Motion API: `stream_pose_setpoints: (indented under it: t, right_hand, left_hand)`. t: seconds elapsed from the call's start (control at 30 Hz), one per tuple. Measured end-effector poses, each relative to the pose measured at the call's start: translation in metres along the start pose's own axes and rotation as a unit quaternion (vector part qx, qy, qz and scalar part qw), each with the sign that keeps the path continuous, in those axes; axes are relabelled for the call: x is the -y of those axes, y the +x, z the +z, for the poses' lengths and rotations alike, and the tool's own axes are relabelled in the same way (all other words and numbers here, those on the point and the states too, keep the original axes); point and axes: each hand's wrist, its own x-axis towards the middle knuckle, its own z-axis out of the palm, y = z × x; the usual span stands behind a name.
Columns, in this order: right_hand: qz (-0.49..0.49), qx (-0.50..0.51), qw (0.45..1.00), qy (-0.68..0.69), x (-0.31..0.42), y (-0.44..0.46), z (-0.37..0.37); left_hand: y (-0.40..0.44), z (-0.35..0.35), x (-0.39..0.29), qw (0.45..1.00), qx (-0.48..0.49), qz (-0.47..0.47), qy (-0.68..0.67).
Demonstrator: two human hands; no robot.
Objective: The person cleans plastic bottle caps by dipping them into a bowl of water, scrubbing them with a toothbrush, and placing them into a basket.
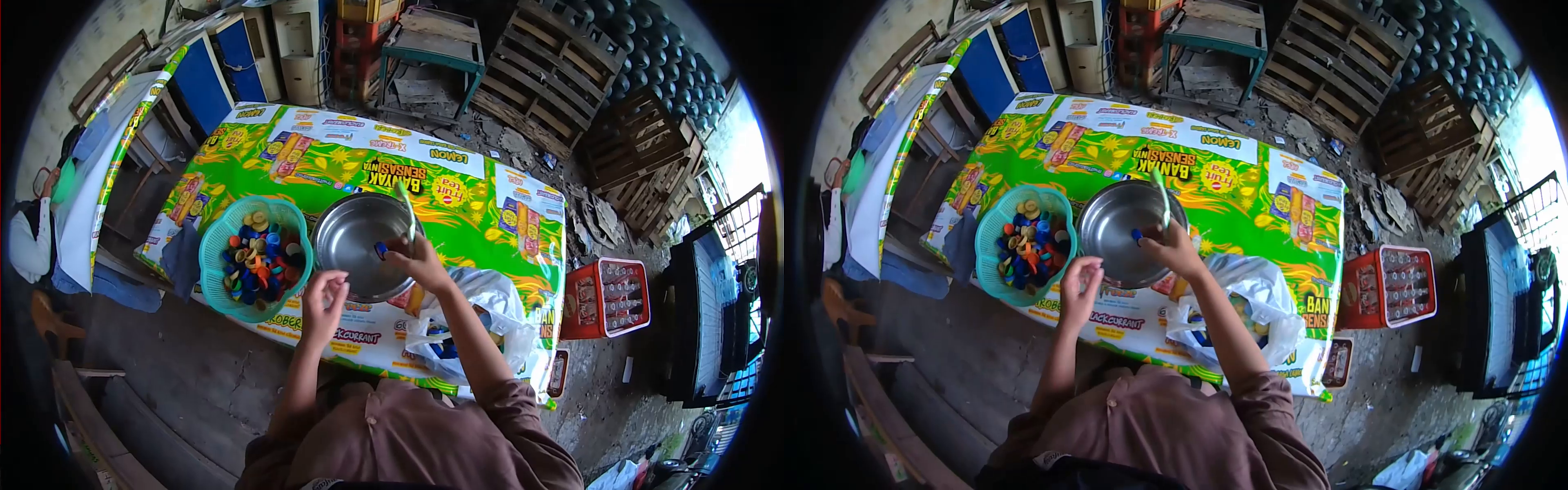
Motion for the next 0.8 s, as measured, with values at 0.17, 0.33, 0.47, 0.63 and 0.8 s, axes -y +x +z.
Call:
stream_pose_setpoints:
  t: [0.17, 0.33, 0.47, 0.63, 0.8]
  right_hand:
    - [0.085, -0.004, 0.978, 0.188, -0.001, 0.005, 0.014]
    - [0.073, 0.0, 0.979, 0.191, 0.0, 0.01, 0.022]
    - [0.091, -0.004, 0.976, 0.199, -0.002, 0.014, 0.025]
    - [0.142, -0.003, 0.972, 0.186, 0.003, 0.015, 0.027]
    - [0.187, -0.001, 0.96, 0.206, 0.005, 0.01, 0.024]
  left_hand:
    - [0.047, 0.015, 0.002, 0.977, 0.041, 0.177, 0.11]
    - [0.063, 0.01, 0.001, 0.974, 0.064, 0.187, 0.114]
    - [0.072, 0.001, 0.007, 0.968, 0.102, 0.199, 0.112]
    - [0.085, -0.007, 0.019, 0.957, 0.151, 0.231, 0.085]
    - [0.095, -0.011, 0.015, 0.948, 0.202, 0.241, 0.059]
